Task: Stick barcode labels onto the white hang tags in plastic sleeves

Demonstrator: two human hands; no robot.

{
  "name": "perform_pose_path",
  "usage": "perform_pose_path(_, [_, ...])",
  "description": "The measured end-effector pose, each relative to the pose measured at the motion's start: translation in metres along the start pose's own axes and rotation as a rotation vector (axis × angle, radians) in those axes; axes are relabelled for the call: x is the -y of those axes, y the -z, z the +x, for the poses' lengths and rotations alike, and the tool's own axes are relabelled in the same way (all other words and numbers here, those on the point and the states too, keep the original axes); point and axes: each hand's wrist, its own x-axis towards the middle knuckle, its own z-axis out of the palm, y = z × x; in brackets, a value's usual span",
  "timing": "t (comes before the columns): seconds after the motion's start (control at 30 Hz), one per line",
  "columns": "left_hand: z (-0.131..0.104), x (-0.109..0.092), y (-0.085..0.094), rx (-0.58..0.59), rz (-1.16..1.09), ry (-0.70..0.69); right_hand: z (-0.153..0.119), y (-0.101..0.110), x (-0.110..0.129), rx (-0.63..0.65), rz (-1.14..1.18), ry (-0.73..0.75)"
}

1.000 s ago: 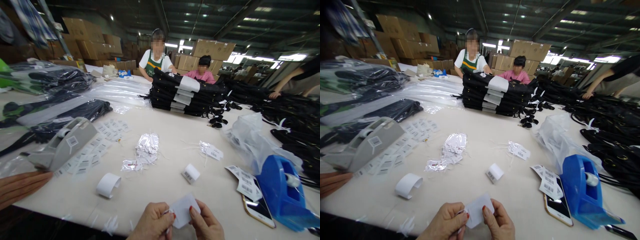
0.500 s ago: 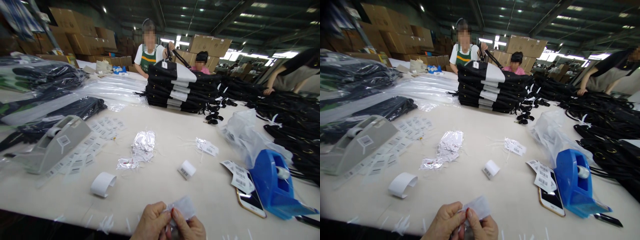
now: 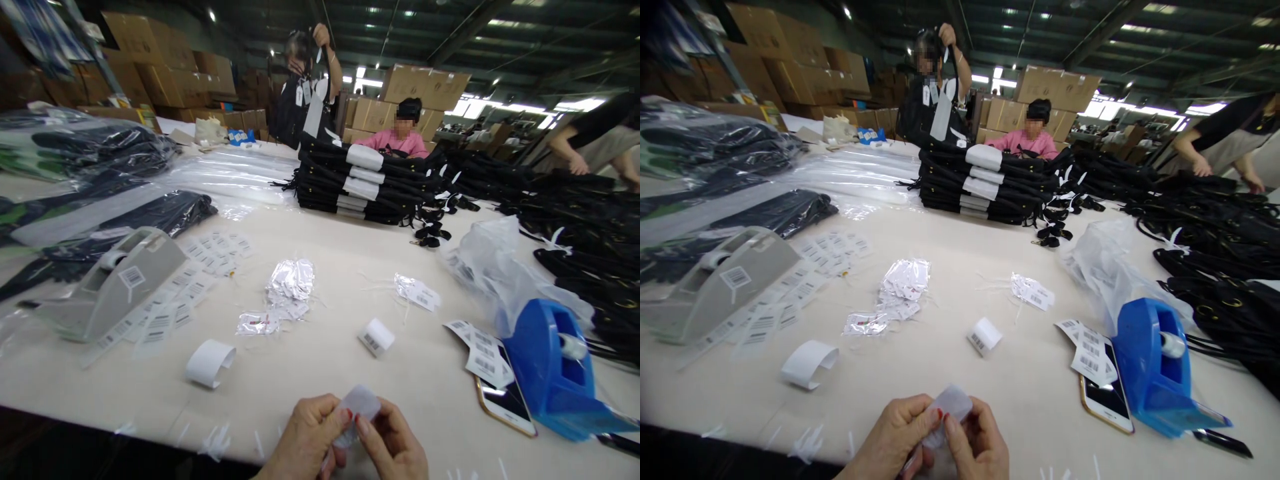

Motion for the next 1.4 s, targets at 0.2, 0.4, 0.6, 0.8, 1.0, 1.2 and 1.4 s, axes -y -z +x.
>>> perform_pose_path(0.2, [0.0, 0.01, 0.001, 0.084, -0.052, 0.007, 0.004, -0.002, 0.016, 0.087, 0.235, -0.193])
perform_pose_path(0.4, [0.002, 0.011, 0.0, 0.043, -0.098, 0.01, -0.006, -0.011, 0.012, 0.307, 0.39, -0.284])
perform_pose_path(0.6, [0.0, 0.004, -0.002, 0.02, -0.013, 0.023, -0.006, -0.012, -0.003, 0.244, 0.328, -0.275])
perform_pose_path(0.8, [-0.002, 0.0, 0.002, 0.102, -0.038, -0.029, -0.002, -0.007, -0.018, 0.105, 0.185, -0.217])
perform_pose_path(1.0, [0.005, 0.006, 0.007, 0.005, -0.02, 0.025, -0.001, 0.003, -0.012, 0.156, 0.017, -0.04])
perform_pose_path(1.2, [0.004, -0.003, 0.013, 0.023, 0.115, 0.019, 0.017, 0.025, 0.01, 0.262, -0.24, -0.006])
perform_pose_path(1.4, [0.009, -0.022, 0.023, 0.04, 0.299, 0.026, 0.026, 0.028, -0.002, 0.224, -0.298, -0.011])
